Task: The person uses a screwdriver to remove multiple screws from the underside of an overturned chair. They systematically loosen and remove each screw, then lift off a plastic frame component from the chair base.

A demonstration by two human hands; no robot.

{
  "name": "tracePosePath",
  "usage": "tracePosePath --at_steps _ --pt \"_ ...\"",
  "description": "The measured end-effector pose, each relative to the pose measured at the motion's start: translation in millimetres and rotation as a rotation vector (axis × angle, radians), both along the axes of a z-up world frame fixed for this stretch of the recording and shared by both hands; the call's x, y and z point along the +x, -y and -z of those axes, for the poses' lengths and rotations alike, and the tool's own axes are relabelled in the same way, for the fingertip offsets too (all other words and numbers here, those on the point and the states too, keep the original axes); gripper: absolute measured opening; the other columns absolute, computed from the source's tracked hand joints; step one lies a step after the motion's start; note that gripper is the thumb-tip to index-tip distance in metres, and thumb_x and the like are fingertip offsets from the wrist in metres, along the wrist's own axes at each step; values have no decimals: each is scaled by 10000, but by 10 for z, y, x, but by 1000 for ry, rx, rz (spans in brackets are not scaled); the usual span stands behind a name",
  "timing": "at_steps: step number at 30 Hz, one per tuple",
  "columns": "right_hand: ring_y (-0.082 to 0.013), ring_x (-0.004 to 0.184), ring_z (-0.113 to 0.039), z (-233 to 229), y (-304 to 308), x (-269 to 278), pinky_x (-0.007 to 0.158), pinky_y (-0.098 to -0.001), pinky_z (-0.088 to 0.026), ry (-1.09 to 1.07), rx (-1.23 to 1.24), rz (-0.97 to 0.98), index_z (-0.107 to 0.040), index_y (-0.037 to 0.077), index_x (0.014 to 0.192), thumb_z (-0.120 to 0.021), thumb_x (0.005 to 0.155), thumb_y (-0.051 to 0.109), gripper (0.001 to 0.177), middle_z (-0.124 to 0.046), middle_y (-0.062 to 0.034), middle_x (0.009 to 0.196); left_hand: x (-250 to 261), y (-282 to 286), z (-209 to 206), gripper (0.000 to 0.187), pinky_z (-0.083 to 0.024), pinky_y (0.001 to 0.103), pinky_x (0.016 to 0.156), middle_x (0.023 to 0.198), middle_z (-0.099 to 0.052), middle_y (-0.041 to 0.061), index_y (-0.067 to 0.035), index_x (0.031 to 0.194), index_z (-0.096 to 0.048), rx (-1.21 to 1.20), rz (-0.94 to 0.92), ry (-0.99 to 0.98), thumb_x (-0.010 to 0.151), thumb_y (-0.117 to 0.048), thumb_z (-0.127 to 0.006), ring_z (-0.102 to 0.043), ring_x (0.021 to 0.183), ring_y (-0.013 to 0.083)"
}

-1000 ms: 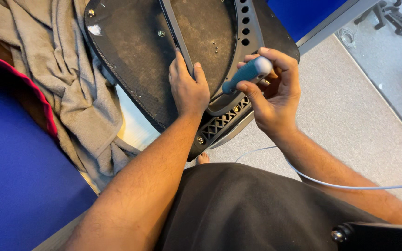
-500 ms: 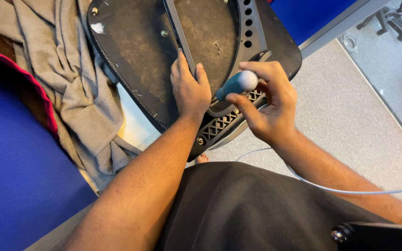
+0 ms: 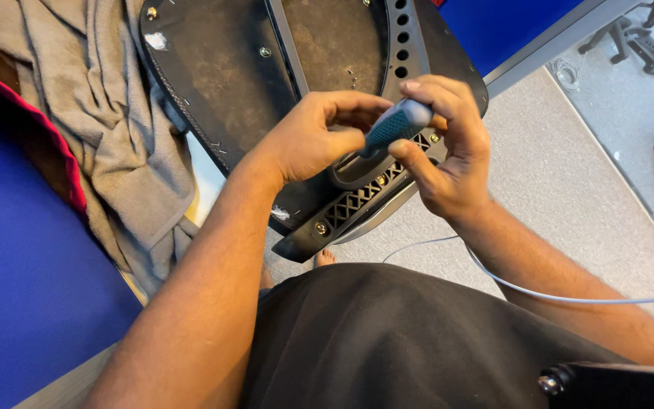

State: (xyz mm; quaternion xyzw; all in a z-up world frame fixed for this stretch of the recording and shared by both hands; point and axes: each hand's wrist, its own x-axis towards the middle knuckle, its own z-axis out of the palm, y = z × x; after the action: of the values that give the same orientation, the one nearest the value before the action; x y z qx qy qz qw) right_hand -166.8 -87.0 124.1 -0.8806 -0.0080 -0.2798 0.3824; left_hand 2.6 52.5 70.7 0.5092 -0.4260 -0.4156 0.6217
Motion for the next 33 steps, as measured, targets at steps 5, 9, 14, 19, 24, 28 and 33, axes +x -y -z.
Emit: tracePosePath --at_steps 5,9,14,19,24,28,33 --pt "-171 1190 -651 -121 2 27 1079 -307 -554 -43 84 -41 -602 55 1371 -696 1055 101 333 -622 -99 1268 35 -25 -281 507 -532 342 1081 1267 -747 83 -80 1370 -644 31 83 111 866 -28 -666 -693 1232 182" --pt "-189 1264 -607 -174 -43 29 1137 -328 -517 -37 142 -72 -585 56 1338 -597 1026 122 320 -598 -111 1339 6 30 -372 453 -565 321 1004 1150 -784 29 -111 1273 -708 159 -18 275 831 -114 -805 -752 1108 148" --pt "-187 1209 -594 -177 -11 49 1108 -340 -542 -78 220 -67 -598 42 1375 -709 1033 57 361 -560 -118 1325 -36 23 -412 357 -593 336 893 993 -798 41 -61 1029 -694 161 -122 359 748 -136 -901 -765 967 156" --pt "-176 1335 -617 -185 -5 2 1232 -351 -529 -110 243 -145 -549 58 1452 -668 1104 103 371 -606 -127 1461 -66 39 -371 424 -569 335 857 1003 -772 44 -94 1116 -687 135 -90 341 740 -125 -880 -729 957 154" --pt "-179 1262 -593 -162 -34 -24 1136 -311 -505 -85 120 -91 -612 61 1336 -604 1041 128 302 -574 -145 1355 -95 -22 -388 476 -582 334 876 1026 -797 34 -108 1162 -703 155 -113 402 727 -129 -894 -771 987 141" --pt "-221 1149 -597 -141 -4 -43 993 -333 -493 -210 94 40 -695 51 1282 -775 948 146 357 -617 -185 1267 -220 -15 -409 475 -593 357 840 1016 -793 73 -55 1076 -676 316 -177 461 714 -201 -946 -764 966 184" --pt "-188 1308 -638 -167 -53 -66 1166 -328 -538 -143 307 -127 -591 79 1405 -686 1099 234 356 -619 -133 1468 -32 30 -367 484 -510 369 852 1098 -764 69 -172 1194 -723 161 17 550 746 -126 -900 -686 1008 191"
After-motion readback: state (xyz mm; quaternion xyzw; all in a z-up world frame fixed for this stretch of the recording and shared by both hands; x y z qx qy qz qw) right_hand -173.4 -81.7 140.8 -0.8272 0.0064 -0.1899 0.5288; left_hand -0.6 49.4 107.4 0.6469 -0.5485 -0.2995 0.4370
